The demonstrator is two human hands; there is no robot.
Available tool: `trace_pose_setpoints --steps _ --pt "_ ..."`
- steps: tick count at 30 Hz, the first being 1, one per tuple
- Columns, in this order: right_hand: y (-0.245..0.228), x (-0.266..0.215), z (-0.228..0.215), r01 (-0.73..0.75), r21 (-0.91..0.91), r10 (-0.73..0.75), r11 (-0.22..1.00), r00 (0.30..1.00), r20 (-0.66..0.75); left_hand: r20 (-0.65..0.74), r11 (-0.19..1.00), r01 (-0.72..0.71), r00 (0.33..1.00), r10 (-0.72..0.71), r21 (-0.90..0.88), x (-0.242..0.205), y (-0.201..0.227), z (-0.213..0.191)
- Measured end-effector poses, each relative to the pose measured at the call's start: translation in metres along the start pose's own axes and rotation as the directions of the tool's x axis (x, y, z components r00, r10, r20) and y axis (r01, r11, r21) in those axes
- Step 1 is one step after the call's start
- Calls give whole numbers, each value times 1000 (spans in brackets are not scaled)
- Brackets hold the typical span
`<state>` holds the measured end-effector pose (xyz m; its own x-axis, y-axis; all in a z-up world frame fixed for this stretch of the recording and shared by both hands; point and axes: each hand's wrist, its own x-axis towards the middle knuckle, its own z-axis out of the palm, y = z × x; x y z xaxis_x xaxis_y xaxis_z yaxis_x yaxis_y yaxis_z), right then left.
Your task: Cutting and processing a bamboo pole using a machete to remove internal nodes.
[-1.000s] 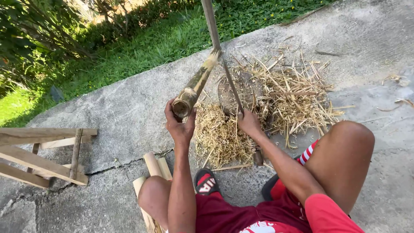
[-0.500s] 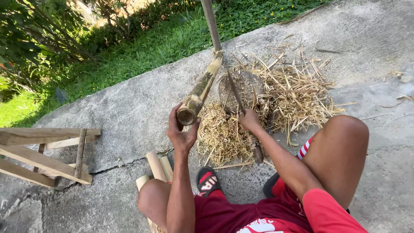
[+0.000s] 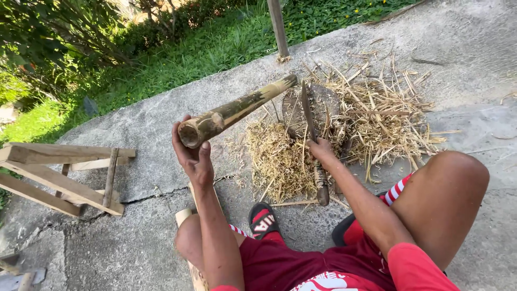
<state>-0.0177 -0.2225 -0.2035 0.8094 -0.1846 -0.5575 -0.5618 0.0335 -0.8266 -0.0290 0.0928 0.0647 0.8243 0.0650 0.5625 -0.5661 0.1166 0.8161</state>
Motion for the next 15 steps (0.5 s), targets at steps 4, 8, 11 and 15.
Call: trace_pose_setpoints --steps 4,8,11,15 --pt "1 0 2 -17 86 17 996 1000 4 -19 1000 -21 1000 21 4 -1 -5 3" --pt "1 -1 4 -34 152 34 988 999 8 -27 999 -21 999 22 40 -3 -7 10" --pt "4 -4 6 -37 181 31 983 999 33 -31 1000 -20 999 20 15 -3 -6 13" --pt "-21 -30 10 -107 312 82 944 993 90 59 981 12 998 -24 195 -8 -11 10"
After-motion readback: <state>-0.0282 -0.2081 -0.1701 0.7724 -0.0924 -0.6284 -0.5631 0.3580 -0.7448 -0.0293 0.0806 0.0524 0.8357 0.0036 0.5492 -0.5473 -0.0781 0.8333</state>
